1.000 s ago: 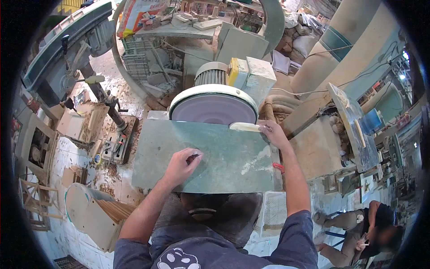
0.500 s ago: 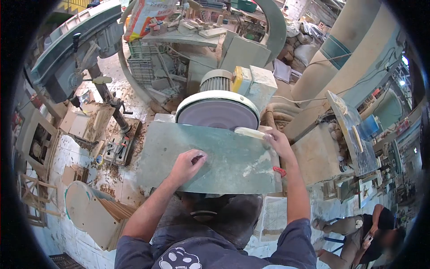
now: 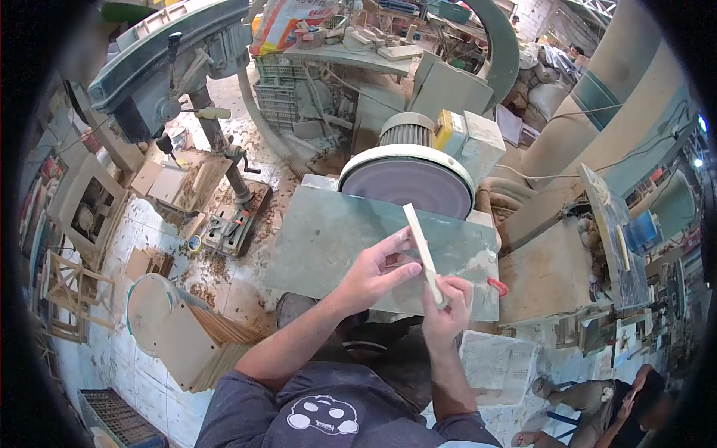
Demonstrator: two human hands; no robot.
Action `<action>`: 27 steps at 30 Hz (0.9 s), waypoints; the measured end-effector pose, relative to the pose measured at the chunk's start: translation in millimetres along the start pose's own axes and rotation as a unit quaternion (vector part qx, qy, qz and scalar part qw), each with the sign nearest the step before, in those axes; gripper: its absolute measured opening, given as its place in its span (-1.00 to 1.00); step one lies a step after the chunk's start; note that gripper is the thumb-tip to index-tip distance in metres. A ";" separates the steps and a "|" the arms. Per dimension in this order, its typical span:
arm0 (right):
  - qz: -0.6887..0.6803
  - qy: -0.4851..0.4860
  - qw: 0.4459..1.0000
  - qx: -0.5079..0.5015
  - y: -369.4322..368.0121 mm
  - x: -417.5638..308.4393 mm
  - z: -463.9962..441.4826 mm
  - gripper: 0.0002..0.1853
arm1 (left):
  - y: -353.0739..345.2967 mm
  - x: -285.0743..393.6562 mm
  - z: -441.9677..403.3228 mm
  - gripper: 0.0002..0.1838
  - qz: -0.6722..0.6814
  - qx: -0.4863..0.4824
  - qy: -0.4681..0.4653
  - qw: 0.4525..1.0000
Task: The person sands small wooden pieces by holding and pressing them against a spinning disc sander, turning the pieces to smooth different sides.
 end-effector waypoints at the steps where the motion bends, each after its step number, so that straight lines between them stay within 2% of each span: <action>1: 0.000 -0.001 1.000 0.003 -5.4 -3.6 4.3 -0.70 | 1.4 3.7 2.2 -0.35 -0.002 -0.002 0.001 1.000; 3: -0.002 -0.006 1.000 -0.002 -14.4 -10.5 11.6 -0.68 | 2.9 12.5 7.7 -0.38 -0.044 -0.012 0.010 0.999; 10: -0.043 -0.013 0.999 -0.016 -34.8 -14.1 28.6 -0.56 | 7.9 15.7 16.7 -0.48 -0.051 0.003 0.035 0.998; 13: -0.016 0.001 0.999 -0.031 -39.6 -23.1 27.2 -0.54 | 10.0 13.6 17.1 -0.53 -0.044 0.019 0.043 0.998; 17: 0.010 0.006 0.999 -0.046 -40.5 -24.7 20.2 -0.57 | 16.7 9.2 16.3 -0.56 0.016 0.058 0.078 0.995; 19: 0.046 0.032 0.994 -0.093 -32.3 -18.2 6.7 -0.60 | 20.7 2.6 14.1 -0.55 0.038 0.069 0.094 0.992; 20: 0.026 0.005 0.993 -0.115 -24.7 -12.2 -3.4 -0.67 | 25.4 -4.0 13.8 -0.56 0.034 0.075 0.104 0.991; 22: 0.033 -0.021 0.988 -0.150 -5.6 20.5 -23.8 -0.75 | 34.2 -18.2 14.0 -0.56 0.000 0.076 0.105 0.992; 23: 0.079 -0.064 0.982 -0.157 16.3 53.0 -38.7 -0.77 | 31.7 -31.1 10.6 -0.56 0.009 0.050 0.103 0.993; 25: 0.132 -0.119 0.966 -0.186 47.8 121.9 -61.3 -0.78 | 40.6 -54.4 15.4 -0.59 -0.109 0.101 0.085 0.985; 26: 0.151 -0.134 0.958 -0.205 60.9 146.9 -68.1 -0.78 | 42.0 -64.5 17.2 -0.59 -0.106 0.093 0.081 0.987; 27: 0.157 -0.134 0.958 -0.200 70.5 162.0 -74.6 -0.78 | 43.6 -72.6 19.8 -0.62 -0.212 0.094 0.064 0.971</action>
Point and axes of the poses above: each hand's wrist, its own z-axis away from the middle knuckle, its own y-axis out of the back of the hand, x = y × z, the point moved 2 cm from there along -z, towards the middle knuckle, and after that the axes turned 12 degrees about -z, right-handed, at the moved point
